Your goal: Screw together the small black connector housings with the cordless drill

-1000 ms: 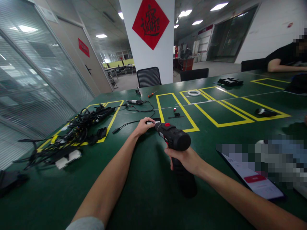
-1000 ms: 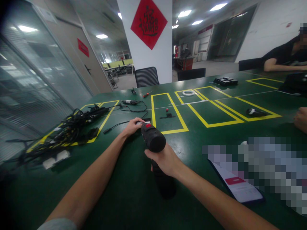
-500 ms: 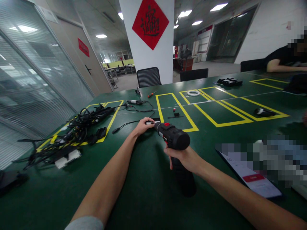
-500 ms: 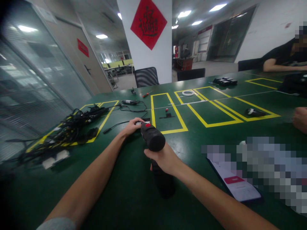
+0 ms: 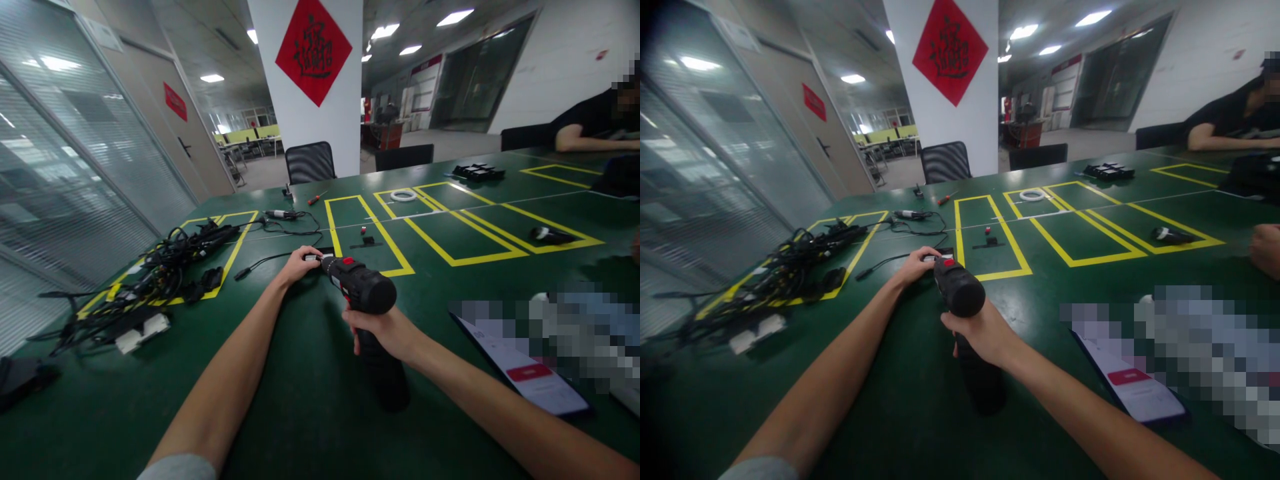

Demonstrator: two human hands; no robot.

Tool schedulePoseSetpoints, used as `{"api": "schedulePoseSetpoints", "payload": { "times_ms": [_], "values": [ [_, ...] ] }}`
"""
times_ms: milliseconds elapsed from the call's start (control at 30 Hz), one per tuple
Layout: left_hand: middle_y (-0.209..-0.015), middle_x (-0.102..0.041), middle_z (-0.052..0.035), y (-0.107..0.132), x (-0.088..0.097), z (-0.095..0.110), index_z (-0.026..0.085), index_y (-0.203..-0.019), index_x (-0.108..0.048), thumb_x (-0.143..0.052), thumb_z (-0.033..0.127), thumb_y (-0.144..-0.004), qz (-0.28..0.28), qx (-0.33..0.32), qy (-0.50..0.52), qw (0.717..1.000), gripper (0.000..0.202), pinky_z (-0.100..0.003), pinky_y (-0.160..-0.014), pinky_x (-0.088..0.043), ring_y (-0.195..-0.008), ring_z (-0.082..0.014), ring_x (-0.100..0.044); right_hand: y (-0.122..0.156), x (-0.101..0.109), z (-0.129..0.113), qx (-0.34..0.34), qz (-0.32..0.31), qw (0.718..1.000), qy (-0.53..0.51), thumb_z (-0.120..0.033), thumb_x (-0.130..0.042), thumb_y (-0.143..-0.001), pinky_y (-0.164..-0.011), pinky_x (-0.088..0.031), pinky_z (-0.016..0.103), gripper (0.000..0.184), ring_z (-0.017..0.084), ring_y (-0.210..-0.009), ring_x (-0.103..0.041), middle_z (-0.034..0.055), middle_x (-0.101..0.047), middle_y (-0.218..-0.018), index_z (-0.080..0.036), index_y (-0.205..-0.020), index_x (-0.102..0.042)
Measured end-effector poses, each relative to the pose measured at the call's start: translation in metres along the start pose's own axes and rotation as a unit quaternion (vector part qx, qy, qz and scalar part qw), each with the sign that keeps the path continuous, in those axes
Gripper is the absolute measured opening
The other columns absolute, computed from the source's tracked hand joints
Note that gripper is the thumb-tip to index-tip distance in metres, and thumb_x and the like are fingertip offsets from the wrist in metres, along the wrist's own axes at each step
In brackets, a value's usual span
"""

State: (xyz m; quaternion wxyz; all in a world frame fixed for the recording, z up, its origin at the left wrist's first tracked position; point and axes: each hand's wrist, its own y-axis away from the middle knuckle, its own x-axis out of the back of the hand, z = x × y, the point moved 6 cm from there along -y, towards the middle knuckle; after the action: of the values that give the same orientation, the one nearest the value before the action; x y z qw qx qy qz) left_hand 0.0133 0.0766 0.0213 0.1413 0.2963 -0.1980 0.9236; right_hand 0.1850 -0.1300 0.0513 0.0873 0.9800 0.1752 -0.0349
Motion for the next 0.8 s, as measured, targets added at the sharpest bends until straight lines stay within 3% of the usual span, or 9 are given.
{"api": "schedulePoseSetpoints", "payload": {
  "times_ms": [233, 533, 800],
  "values": [
    [-0.103, -0.069, -0.0056, 0.0023, 0.0012, 0.0001, 0.019, -0.093, -0.074, -0.067, 0.031, -0.068, 0.006, 0.029, 0.029, 0.999, 0.028, -0.037, -0.099, -0.044, -0.103, -0.0238, -0.06, 0.0013, -0.002, -0.0046, 0.006, -0.006, 1.0, -0.004, -0.032, -0.064, -0.078, -0.05, -0.048, 0.03, 0.017, 0.015, -0.048, -0.062, -0.0037, -0.056, -0.065, -0.018, -0.084, -0.057],
    [-0.101, -0.068, -0.0063, 0.0001, 0.0011, -0.0012, 0.018, -0.09, -0.075, -0.058, 0.028, -0.071, 0.001, 0.01, 0.049, 0.999, 0.027, -0.037, -0.101, -0.044, -0.103, -0.0236, -0.06, -0.0018, 0.0028, 0.005, -0.004, -0.008, 1.0, -0.029, -0.033, -0.066, -0.078, -0.051, -0.049, 0.031, 0.018, 0.015, -0.048, -0.062, -0.0033, -0.057, -0.064, -0.019, -0.083, -0.056],
    [-0.1, -0.069, -0.0061, -0.0009, 0.0013, -0.0058, 0.017, -0.087, -0.075, -0.053, 0.028, -0.073, 0.018, 0.037, 0.07, 0.997, 0.028, -0.037, -0.1, -0.043, -0.103, -0.0235, -0.059, 0.0019, -0.0053, -0.0029, -0.005, 0.01, 1.0, 0.014, -0.03, -0.066, -0.077, -0.05, -0.048, 0.03, 0.017, 0.015, -0.047, -0.061, -0.0035, -0.057, -0.061, -0.019, -0.082, -0.054]
  ]
}}
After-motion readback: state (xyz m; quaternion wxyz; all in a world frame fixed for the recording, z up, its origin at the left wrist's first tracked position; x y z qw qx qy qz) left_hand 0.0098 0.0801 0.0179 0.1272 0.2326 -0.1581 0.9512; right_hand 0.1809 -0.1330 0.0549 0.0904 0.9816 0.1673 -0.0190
